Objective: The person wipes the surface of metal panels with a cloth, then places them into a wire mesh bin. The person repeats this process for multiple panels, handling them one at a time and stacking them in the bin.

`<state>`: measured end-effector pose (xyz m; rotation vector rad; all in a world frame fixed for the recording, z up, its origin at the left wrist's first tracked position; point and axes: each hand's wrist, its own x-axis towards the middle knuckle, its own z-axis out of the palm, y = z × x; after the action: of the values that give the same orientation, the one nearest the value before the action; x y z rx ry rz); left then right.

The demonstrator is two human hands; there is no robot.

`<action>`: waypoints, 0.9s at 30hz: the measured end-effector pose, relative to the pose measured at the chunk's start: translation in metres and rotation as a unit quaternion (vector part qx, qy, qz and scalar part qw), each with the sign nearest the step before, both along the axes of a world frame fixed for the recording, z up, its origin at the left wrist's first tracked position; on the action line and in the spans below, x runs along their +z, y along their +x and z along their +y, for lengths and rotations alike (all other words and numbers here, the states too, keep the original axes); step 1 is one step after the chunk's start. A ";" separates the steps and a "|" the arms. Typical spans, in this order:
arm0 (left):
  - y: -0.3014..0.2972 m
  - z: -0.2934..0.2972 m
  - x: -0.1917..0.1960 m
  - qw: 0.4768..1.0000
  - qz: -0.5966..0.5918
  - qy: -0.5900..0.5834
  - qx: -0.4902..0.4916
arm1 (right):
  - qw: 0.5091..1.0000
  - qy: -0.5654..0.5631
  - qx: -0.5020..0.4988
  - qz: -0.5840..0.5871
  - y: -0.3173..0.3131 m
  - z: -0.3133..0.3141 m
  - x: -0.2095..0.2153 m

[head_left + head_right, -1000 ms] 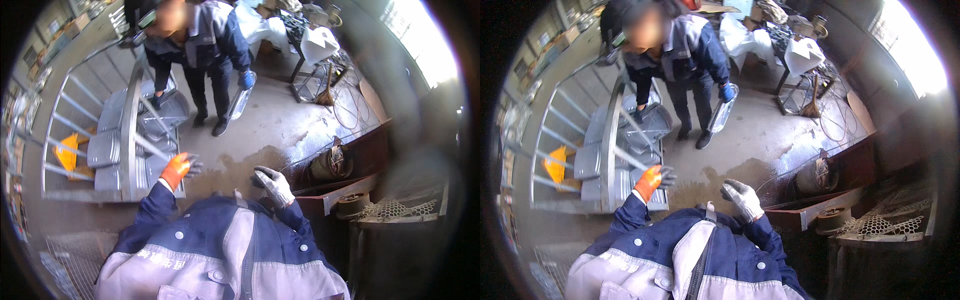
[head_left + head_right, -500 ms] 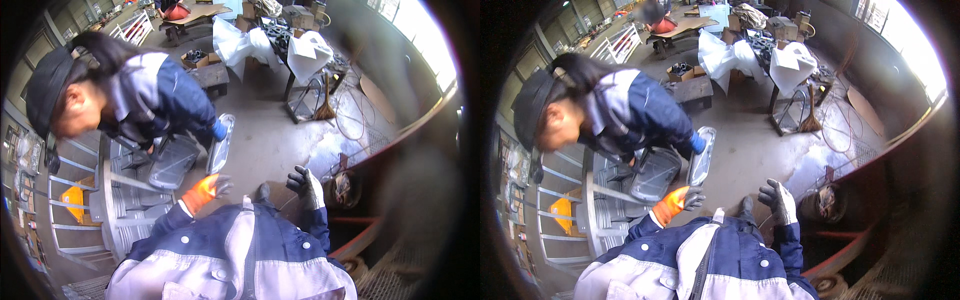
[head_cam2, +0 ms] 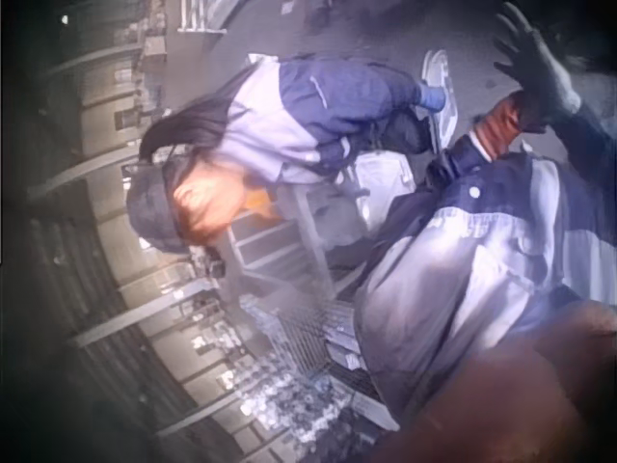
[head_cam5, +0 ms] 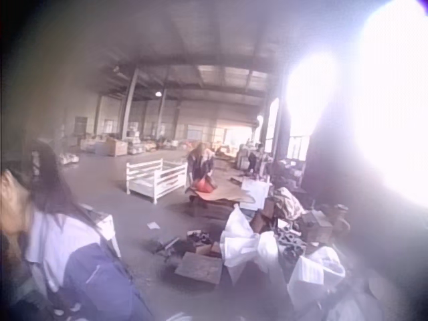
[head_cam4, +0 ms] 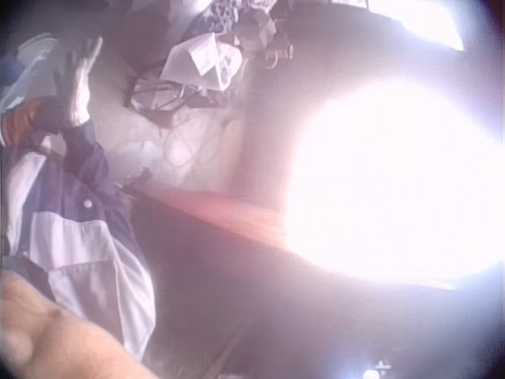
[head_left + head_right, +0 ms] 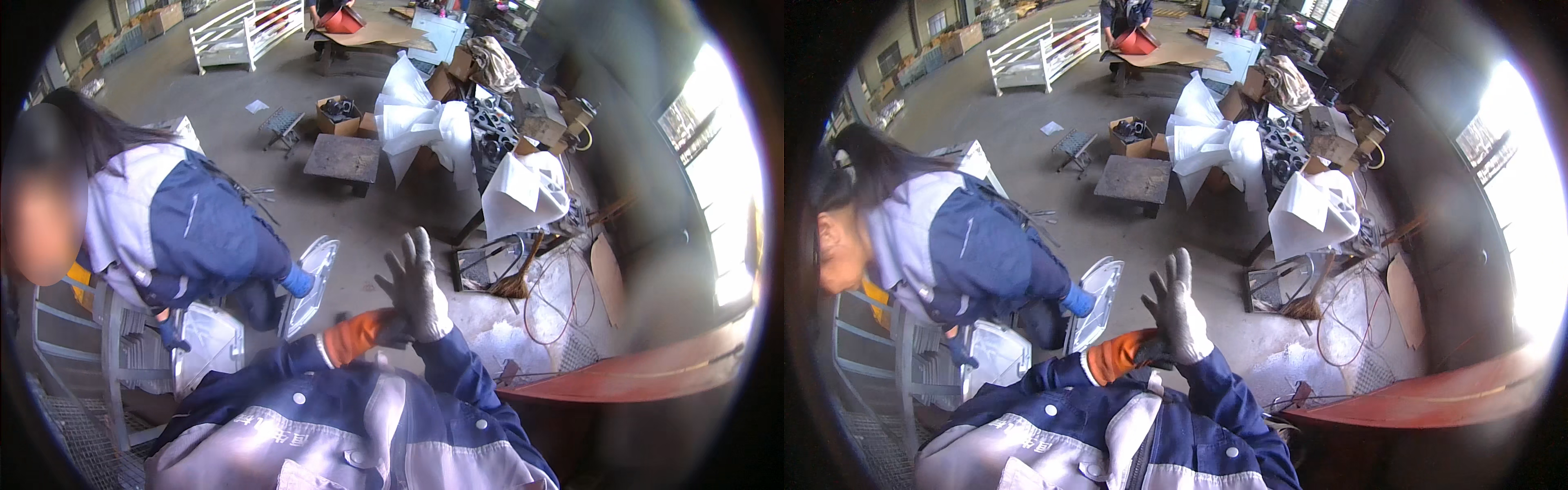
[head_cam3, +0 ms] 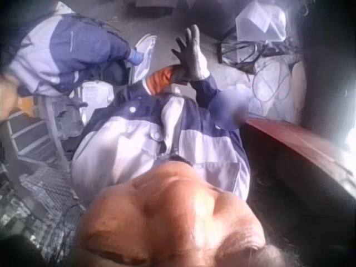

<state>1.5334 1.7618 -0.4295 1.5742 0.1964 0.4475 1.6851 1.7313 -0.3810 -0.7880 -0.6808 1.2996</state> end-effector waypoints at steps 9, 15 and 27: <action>0.062 0.109 0.009 0.959 0.003 0.113 0.259 | 0.987 0.004 0.154 0.052 0.064 0.155 0.007; 0.073 0.164 0.024 0.947 0.164 0.084 0.264 | 0.929 -0.182 0.300 0.119 0.069 0.242 0.004; 0.078 0.246 0.017 0.875 0.112 -0.023 0.470 | 0.647 0.317 0.692 -0.045 0.105 0.361 0.165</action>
<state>1.6111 2.0080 -0.4121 1.3969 1.1733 0.9956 1.7904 2.0925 -0.2162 0.4949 -1.8886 2.1099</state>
